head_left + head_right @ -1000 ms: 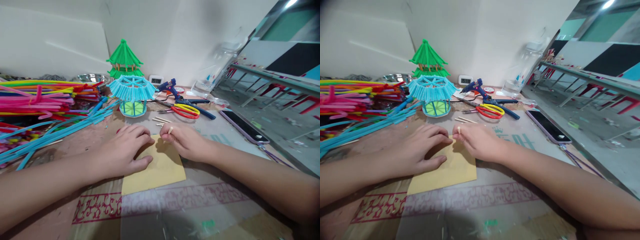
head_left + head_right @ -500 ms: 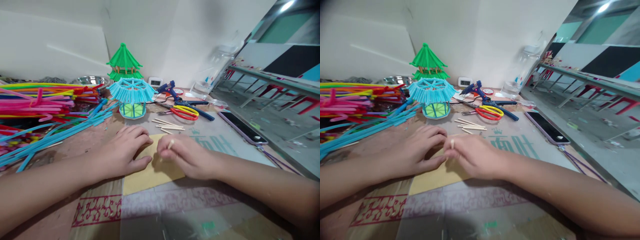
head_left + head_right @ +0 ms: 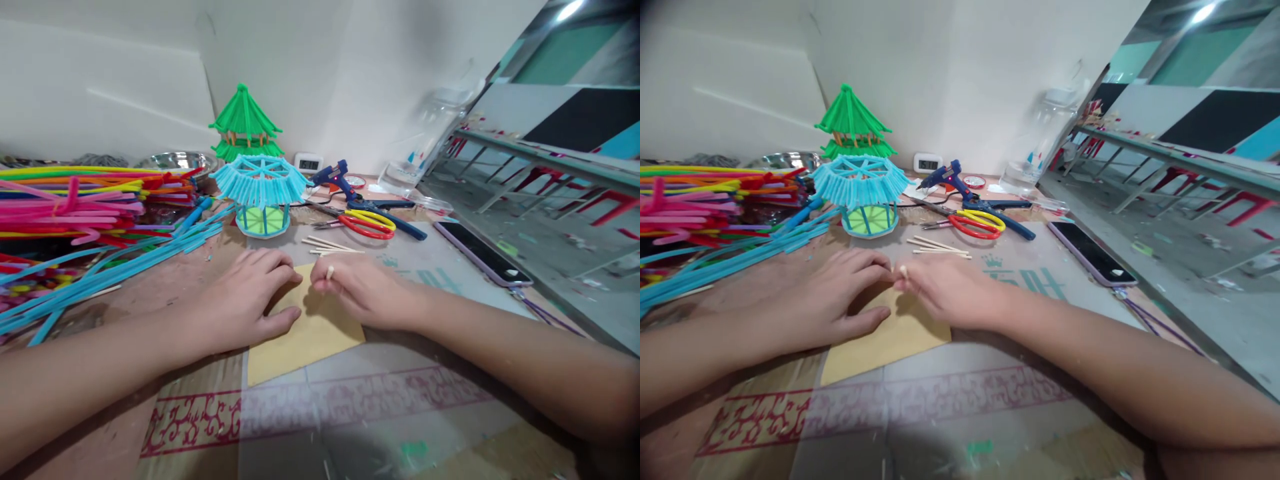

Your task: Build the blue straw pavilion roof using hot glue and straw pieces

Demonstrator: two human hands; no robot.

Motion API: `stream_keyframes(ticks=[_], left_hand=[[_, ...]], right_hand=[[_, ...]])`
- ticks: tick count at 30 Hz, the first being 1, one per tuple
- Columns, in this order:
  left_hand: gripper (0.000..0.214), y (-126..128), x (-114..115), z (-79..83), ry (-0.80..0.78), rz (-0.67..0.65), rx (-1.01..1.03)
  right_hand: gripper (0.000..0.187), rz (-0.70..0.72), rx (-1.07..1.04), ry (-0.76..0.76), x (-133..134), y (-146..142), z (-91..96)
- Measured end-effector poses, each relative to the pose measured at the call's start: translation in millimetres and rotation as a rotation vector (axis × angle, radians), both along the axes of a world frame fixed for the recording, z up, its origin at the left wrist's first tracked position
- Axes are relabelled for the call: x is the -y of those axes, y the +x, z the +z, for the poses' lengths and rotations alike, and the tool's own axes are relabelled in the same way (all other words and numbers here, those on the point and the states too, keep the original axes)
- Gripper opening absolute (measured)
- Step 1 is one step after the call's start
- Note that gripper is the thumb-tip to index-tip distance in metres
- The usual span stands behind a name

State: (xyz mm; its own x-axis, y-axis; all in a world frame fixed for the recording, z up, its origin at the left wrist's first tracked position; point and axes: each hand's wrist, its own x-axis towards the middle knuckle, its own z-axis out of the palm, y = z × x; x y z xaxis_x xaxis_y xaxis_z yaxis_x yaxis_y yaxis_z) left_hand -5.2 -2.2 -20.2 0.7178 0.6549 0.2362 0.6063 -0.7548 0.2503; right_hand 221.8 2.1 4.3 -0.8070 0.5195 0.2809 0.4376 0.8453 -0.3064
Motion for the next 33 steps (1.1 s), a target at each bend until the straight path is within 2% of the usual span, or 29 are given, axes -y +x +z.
stream_keyframes(ticks=[3, 7, 10, 12, 13, 15, 17, 22, 28, 33], left_hand=[[0.033, 0, 0, 0.7, -0.009, 0.013, -0.012], [0.026, 1, 0, 0.7, -0.001, -0.008, 0.001], [0.030, 0, -1, -1.9, -0.002, 0.003, -0.004], [0.033, 0, -1, -3.1, -0.007, 0.020, 0.002], [0.032, 0, -1, -3.0, -0.012, 0.026, 0.011], [0.027, 0, 1, -1.0, -0.032, 0.028, 0.033], [0.024, 1, 4, 2.4, -0.056, 0.032, 0.062], [0.029, 3, 7, 6.9, -0.101, 0.095, 0.079], [0.028, 2, 8, 2.3, -0.113, 0.062, 0.153], [0.028, 2, 7, 1.4, -0.123, 0.091, 0.141]], right_hand=[[0.022, -0.061, -0.073, 0.020, -3, 1, -1.1], [0.022, 0.079, -0.079, -0.112, 1, -1, 0.4], [0.023, -0.040, -0.010, -0.051, -4, 0, -0.6], [0.023, -0.124, -0.035, -0.030, -5, 0, -0.5], [0.023, -0.122, -0.061, -0.046, -4, -1, 0.4], [0.023, -0.037, -0.096, -0.125, 2, -3, 2.7], [0.023, 0.100, -0.033, -0.158, 8, -3, 3.3], [0.026, -0.182, -0.052, -0.040, 4, 1, -2.8], [0.029, -0.081, -0.126, -0.110, 13, -4, -4.3], [0.030, -0.205, -0.074, -0.051, 5, -2, -6.1]])
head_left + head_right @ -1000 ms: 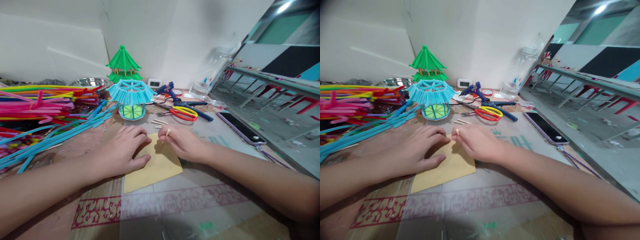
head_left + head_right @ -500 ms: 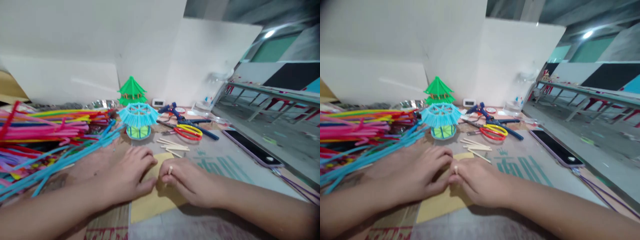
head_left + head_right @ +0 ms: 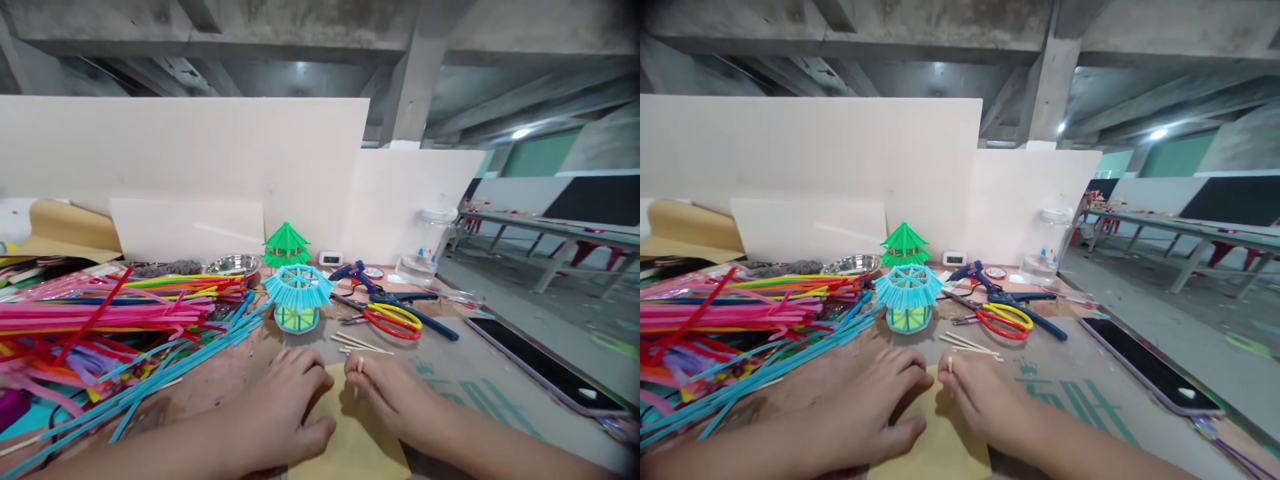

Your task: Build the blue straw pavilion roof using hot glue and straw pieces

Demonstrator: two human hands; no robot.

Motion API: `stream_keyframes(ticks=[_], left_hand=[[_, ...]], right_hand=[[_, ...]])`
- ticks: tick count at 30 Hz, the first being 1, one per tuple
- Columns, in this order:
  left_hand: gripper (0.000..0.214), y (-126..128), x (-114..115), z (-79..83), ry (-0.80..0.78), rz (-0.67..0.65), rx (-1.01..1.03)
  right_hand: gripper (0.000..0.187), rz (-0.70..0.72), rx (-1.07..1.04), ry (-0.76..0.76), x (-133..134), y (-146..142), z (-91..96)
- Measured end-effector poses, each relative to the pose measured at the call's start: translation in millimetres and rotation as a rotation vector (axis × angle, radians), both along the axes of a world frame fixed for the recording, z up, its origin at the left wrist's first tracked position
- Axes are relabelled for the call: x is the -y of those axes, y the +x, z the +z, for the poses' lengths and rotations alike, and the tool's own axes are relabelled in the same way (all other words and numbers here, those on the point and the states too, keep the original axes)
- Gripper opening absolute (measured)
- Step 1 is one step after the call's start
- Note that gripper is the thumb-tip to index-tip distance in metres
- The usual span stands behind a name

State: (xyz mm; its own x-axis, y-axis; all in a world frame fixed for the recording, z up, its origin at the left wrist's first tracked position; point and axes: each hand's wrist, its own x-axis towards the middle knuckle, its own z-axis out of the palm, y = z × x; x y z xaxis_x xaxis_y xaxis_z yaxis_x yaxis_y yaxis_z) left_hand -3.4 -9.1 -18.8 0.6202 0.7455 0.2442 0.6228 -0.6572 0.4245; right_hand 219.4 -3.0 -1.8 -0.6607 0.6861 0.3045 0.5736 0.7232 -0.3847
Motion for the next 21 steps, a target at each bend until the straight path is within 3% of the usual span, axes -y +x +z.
stream_keyframes(ticks=[5, 10, 13, 15, 17, 21], left_hand=[[0.026, 0, 0, 0.9, -0.006, -0.017, 0.018], [0.028, 2, 0, 8.8, 0.028, 0.011, -0.004], [0.019, -7, -14, 16.1, 0.103, 0.187, -0.030], [0.030, -20, -32, 18.6, 0.172, 0.341, -0.019], [0.026, -34, -51, 17.1, 0.254, 0.442, -0.031], [0.029, -54, -78, 3.7, 0.293, 0.525, -0.073]], right_hand=[[0.034, 0.114, -0.090, -0.029, 6, 1, -1.7], [0.039, -0.015, -0.049, -0.132, -3, 3, -10.0], [0.040, -0.063, -0.125, -0.228, -9, 4, -14.3], [0.040, -0.071, -0.150, -0.246, -10, 3, -15.0], [0.039, -0.065, -0.148, -0.235, -10, 3, -14.5], [0.039, -0.068, -0.146, -0.248, -9, 2, -13.3]])
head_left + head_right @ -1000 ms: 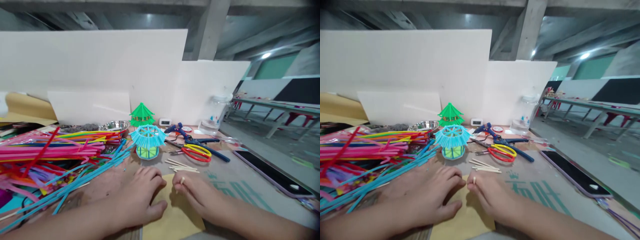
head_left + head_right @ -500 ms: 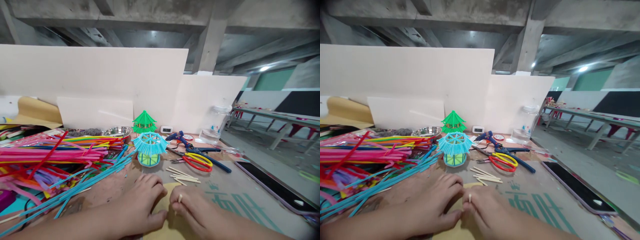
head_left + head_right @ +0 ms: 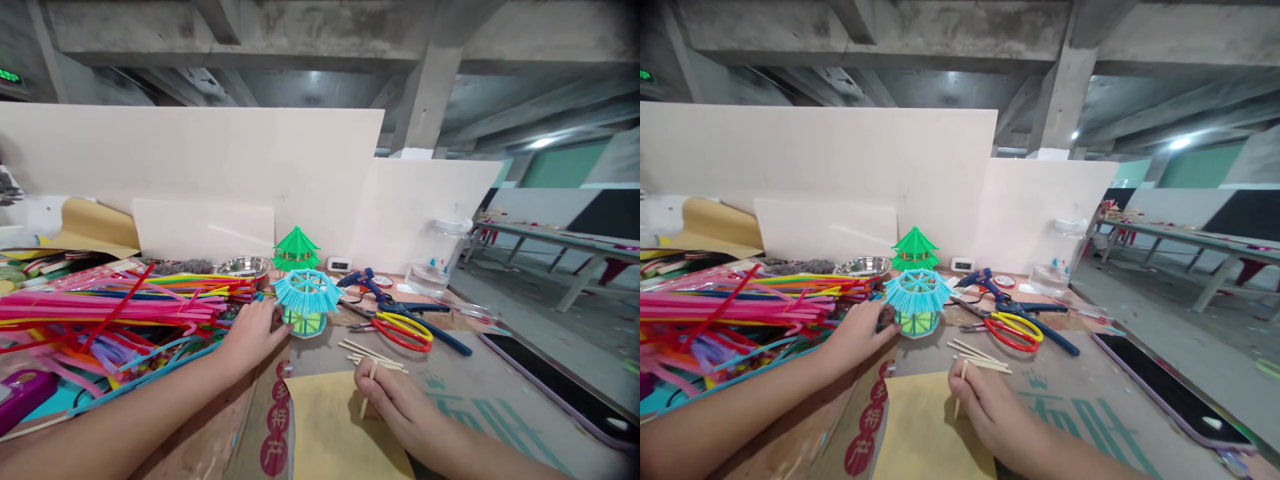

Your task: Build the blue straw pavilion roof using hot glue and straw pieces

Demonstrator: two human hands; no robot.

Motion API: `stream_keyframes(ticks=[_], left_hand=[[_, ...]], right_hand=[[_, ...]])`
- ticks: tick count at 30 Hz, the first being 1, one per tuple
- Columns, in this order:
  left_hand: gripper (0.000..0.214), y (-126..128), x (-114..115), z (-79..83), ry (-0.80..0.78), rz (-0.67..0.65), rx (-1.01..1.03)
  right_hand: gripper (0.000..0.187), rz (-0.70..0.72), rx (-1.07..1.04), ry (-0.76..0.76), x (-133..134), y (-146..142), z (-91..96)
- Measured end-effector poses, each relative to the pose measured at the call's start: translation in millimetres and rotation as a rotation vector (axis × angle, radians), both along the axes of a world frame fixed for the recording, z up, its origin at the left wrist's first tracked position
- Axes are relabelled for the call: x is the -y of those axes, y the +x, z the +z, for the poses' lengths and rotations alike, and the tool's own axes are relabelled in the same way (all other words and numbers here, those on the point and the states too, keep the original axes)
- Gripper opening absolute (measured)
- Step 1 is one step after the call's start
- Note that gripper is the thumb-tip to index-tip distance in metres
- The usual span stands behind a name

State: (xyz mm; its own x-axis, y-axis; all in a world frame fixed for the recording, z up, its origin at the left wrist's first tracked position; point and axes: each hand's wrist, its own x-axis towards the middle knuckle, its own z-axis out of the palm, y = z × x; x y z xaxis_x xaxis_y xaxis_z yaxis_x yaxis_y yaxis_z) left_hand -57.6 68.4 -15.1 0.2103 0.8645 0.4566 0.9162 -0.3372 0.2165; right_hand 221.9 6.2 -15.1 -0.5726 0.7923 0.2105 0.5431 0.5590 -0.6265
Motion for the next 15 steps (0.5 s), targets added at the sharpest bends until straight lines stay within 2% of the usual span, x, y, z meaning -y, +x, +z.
stream_keyframes(ticks=[5, 10, 15], left_hand=[[0.020, 2, -4, -9.9, -0.013, -0.146, 0.052], [0.020, 18, 14, -5.2, -0.030, -0.315, 0.161], [0.016, 29, 31, -8.5, -0.056, -0.393, 0.183]], right_hand=[[0.038, -0.005, 0.000, -0.005, 0, -1, 1.1], [0.039, -0.012, 0.013, -0.004, 0, -2, 2.6], [0.040, -0.006, 0.012, 0.058, -2, 1, -4.5]])
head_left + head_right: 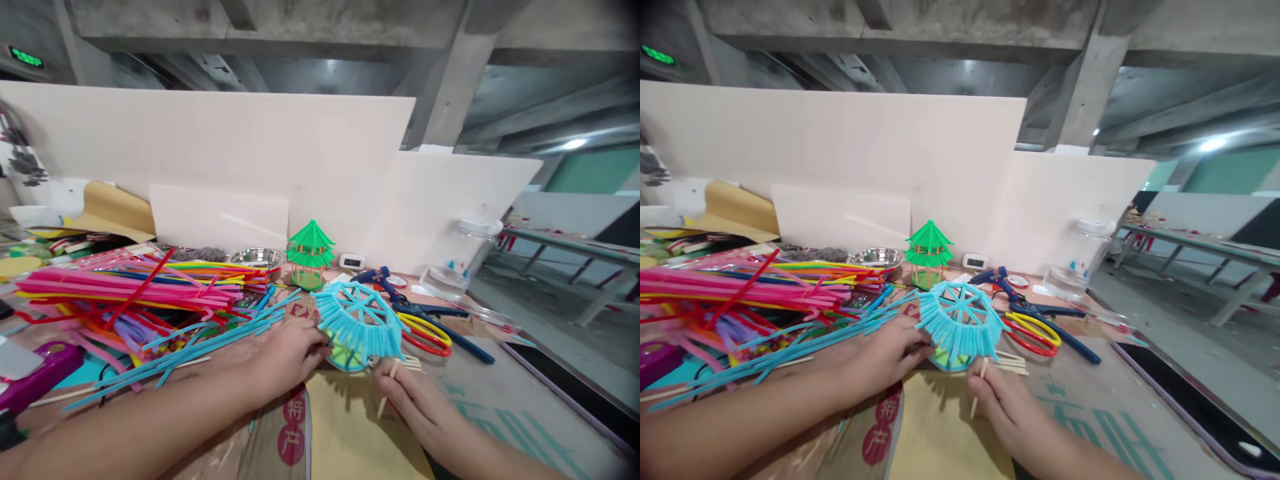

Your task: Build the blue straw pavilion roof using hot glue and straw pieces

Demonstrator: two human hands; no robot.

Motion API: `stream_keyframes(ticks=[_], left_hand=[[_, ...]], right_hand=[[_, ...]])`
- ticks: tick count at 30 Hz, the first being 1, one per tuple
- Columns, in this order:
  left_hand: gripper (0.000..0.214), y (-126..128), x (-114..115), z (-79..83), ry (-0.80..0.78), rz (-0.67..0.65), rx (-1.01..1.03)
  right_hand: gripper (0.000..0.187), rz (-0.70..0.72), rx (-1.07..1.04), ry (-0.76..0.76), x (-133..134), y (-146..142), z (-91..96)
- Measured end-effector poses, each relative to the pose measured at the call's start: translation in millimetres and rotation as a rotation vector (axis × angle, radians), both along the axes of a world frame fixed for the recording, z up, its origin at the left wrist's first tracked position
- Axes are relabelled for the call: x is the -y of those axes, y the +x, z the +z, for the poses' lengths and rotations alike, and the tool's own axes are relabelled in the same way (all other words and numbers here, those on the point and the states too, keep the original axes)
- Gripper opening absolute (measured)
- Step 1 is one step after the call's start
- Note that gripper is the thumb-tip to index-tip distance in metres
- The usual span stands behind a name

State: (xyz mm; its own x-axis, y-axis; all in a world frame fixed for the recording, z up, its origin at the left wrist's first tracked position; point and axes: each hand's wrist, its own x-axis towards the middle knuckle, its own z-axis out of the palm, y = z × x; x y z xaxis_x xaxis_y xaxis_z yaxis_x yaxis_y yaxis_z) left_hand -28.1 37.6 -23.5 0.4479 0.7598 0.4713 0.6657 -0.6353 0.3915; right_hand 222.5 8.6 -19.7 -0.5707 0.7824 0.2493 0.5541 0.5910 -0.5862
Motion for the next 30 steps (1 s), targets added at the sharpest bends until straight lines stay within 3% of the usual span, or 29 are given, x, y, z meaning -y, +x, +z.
stream_keyframes(ticks=[7, 16, 30], left_hand=[[0.019, -4, 2, 2.5, 0.078, -0.017, -0.089], [0.022, -4, 2, 1.8, 0.060, 0.000, -0.084], [0.020, -39, -49, -9.2, -0.009, 0.221, 0.005]], right_hand=[[0.038, -0.032, 0.021, -0.037, -6, 6, -10.8], [0.041, -0.033, 0.017, -0.007, -5, 3, -4.8], [0.043, -0.024, 0.050, -0.070, -2, -3, 5.1]])
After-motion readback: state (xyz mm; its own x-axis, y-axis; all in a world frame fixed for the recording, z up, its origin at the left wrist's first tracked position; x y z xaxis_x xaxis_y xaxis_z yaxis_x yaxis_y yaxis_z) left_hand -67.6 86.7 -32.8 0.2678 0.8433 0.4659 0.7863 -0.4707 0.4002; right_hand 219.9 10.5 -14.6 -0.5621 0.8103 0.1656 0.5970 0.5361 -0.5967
